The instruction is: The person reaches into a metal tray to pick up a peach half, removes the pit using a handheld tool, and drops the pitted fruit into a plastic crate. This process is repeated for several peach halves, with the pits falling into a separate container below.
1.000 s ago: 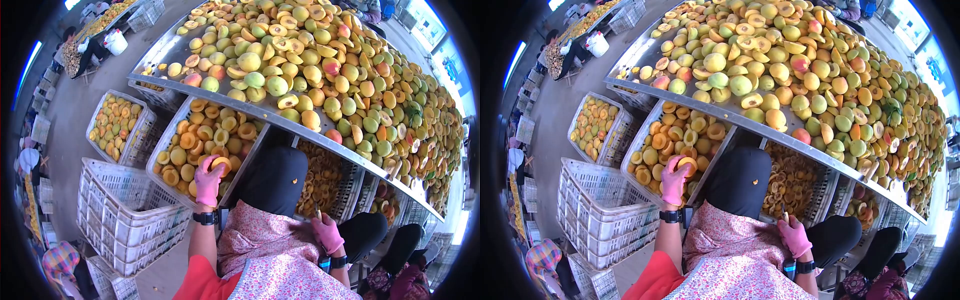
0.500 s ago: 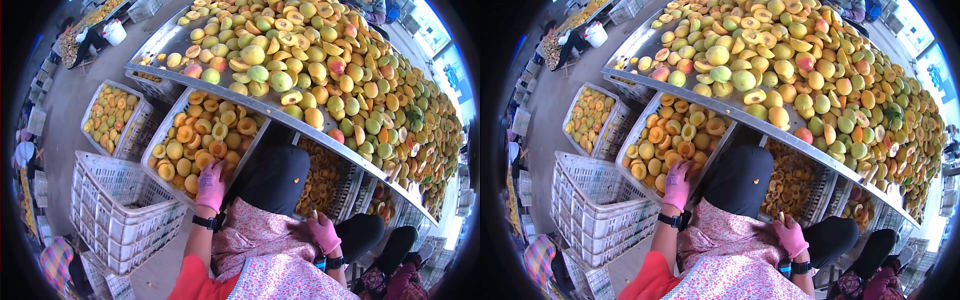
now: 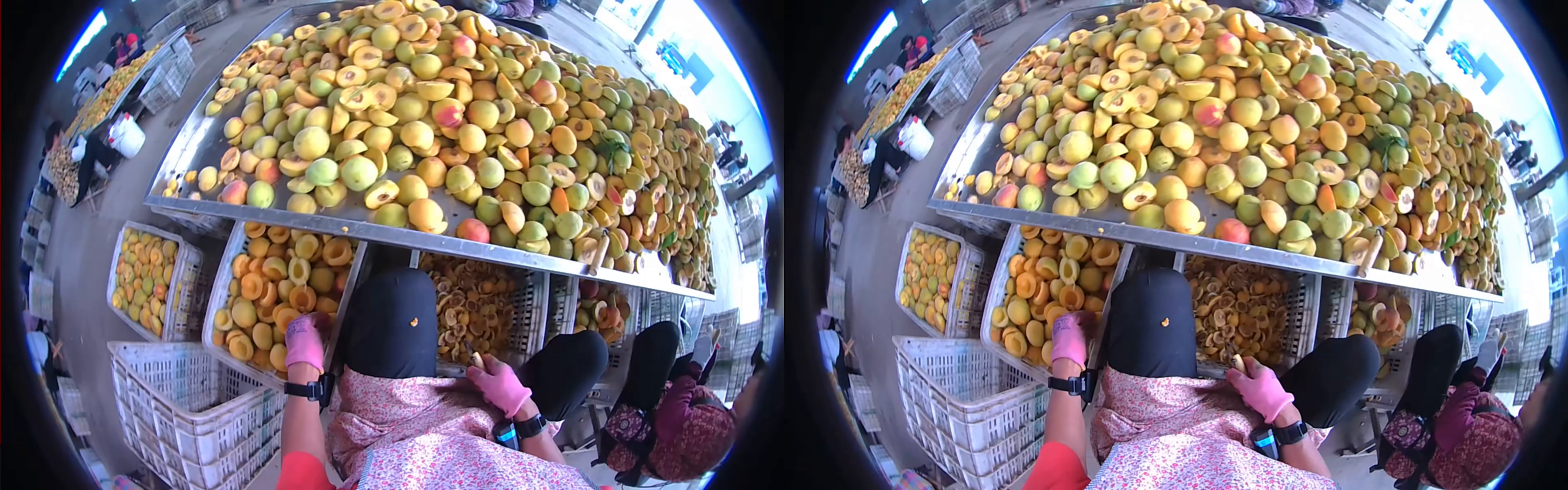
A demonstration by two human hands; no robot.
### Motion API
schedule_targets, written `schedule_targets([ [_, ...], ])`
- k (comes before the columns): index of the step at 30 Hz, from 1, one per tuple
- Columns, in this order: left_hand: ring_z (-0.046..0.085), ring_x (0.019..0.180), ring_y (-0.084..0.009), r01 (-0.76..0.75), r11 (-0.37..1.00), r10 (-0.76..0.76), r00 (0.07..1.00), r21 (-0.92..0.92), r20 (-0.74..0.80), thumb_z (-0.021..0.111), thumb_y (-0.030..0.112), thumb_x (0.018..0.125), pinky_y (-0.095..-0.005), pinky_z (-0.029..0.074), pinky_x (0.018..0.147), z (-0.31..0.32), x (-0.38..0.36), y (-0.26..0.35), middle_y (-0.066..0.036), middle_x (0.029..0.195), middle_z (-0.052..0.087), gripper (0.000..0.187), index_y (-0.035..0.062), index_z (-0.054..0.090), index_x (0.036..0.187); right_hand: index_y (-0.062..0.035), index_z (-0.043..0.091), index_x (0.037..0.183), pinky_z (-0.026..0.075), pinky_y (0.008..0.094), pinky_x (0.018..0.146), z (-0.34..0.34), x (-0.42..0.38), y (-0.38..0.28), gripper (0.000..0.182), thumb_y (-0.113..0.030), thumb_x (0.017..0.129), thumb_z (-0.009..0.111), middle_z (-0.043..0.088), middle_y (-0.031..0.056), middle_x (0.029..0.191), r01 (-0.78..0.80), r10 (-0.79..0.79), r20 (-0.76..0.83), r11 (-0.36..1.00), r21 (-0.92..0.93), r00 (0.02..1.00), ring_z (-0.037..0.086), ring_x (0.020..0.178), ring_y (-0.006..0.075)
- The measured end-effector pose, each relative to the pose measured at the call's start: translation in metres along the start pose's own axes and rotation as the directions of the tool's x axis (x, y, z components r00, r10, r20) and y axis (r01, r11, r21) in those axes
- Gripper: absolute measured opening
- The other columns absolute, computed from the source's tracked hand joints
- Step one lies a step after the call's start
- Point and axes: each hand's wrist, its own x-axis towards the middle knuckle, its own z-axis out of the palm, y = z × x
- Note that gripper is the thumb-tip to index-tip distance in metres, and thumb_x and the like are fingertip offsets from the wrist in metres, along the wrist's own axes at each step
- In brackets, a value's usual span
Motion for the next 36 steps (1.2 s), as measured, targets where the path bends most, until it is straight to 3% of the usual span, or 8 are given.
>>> schedule_targets([
  [8, 0.068, 0.097, -0.0385, -0.194, 0.81, -0.054, 0.915, 0.553, 0.4, 0.065, 0.031, 0.084, -0.0463, 0.053, 0.087, -0.07, 0.001, 0.072, -0.022, 0.101, 0.072, 0.03, 0.008, 0.076, 0.099, -0.0032, 0.059, 0.118, 0.045, 0.0258, 0.054, -0.011, 0.005, 0.005, 0.04, -0.036, 0.096, 0.066, 0.061, 0.0004, 0.077, 0.109, -0.108, 0.043, 0.993, -0.043, 0.993, 0.053, 0.059, 0.0079],
  [11, 0.069, 0.09, -0.0325, -0.021, 0.999, 0.032, 0.932, -0.034, 0.36, 0.064, 0.022, 0.089, -0.0426, 0.053, 0.081, -0.131, -0.01, 0.184, -0.015, 0.091, 0.072, 0.021, 0.0039, 0.071, 0.097, -0.005, 0.058, 0.11, 0.043, 0.0237, 0.051, -0.016, 0.004, 0.013, 0.033, -0.034, 0.098, 0.066, 0.058, -0.0023, 0.078, 0.117, -0.121, 0.034, 0.987, 0.111, 0.992, 0.051, 0.057, 0.0067],
  [15, 0.066, 0.1, -0.0275, -0.808, 0.474, 0.843, 0.531, 0.349, 0.083, 0.062, 0.011, 0.091, -0.0377, 0.054, 0.087, -0.117, 0.081, 0.238, -0.009, 0.11, 0.069, 0.022, 0.0096, 0.069, 0.112, -0.0043, 0.057, 0.107, 0.045, 0.0262, 0.052, -0.02, 0.0, 0.013, 0.034, -0.036, 0.097, 0.066, 0.061, 0.001, 0.076, 0.13, -0.132, 0.012, 0.985, 0.11, 0.991, 0.053, 0.056, 0.0089],
  [23, 0.058, 0.121, -0.0365, -0.625, 0.348, 0.587, 0.726, 0.699, 0.357, 0.056, 0.007, 0.092, -0.048, 0.05, 0.102, -0.028, 0.227, 0.352, -0.013, 0.136, 0.055, 0.04, 0.0153, 0.058, 0.131, -0.0012, 0.059, 0.106, 0.05, 0.0341, 0.064, -0.033, -0.006, 0.016, 0.042, -0.041, 0.095, 0.065, 0.065, 0.0089, 0.076, 0.166, -0.162, -0.048, 0.982, 0.094, 0.986, 0.063, 0.067, 0.0167],
  [27, 0.068, 0.088, -0.0262, -0.453, 0.884, 0.463, 0.883, -0.116, 0.083, 0.069, 0.002, 0.084, -0.0356, 0.057, 0.08, -0.044, 0.192, 0.352, -0.014, 0.113, 0.064, 0.04, 0.0084, 0.059, 0.122, -0.0009, 0.059, 0.109, 0.051, 0.0426, 0.069, -0.035, -0.008, 0.015, 0.042, -0.04, 0.096, 0.064, 0.069, 0.021, 0.085, 0.284, -0.274, -0.139, 0.957, 0.056, 0.952, 0.07, 0.077, 0.0335],
  [29, 0.067, 0.08, -0.0216, -0.101, 0.591, 0.465, 0.854, -0.8, 0.235, 0.069, 0.016, 0.095, -0.0313, 0.056, 0.068, -0.048, 0.17, 0.323, -0.011, 0.106, 0.065, 0.03, 0.0075, 0.058, 0.122, -0.0013, 0.058, 0.111, 0.051, 0.0469, 0.071, -0.036, -0.01, 0.005, 0.039, -0.038, 0.098, 0.062, 0.068, 0.0242, 0.087, 0.373, -0.368, -0.186, 0.928, -0.009, 0.911, 0.068, 0.082, 0.0422],
  [33, 0.067, 0.08, -0.0209, 0.259, 0.23, 0.447, 0.828, -0.938, 0.338, 0.052, 0.054, 0.103, -0.0273, 0.053, 0.062, -0.039, 0.047, 0.313, -0.009, 0.106, 0.065, 0.051, 0.0075, 0.056, 0.124, -0.0052, 0.055, 0.114, 0.051, 0.0488, 0.066, -0.034, -0.036, -0.042, 0.032, -0.034, 0.101, 0.06, 0.067, 0.0211, 0.085, 0.617, -0.611, -0.238, 0.785, -0.059, 0.755, 0.067, 0.081, 0.0445],
  [36, 0.066, 0.078, -0.0176, 0.013, 0.332, 0.425, 0.891, -0.943, 0.161, 0.042, 0.064, 0.102, -0.0248, 0.051, 0.059, -0.014, -0.019, 0.299, -0.009, 0.105, 0.065, 0.064, 0.0057, 0.056, 0.124, -0.004, 0.053, 0.118, 0.052, 0.0441, 0.064, -0.023, -0.051, -0.067, 0.031, -0.029, 0.101, 0.062, 0.066, 0.0183, 0.084, 0.768, -0.771, -0.263, 0.625, -0.139, 0.58, 0.068, 0.076, 0.0394],
])
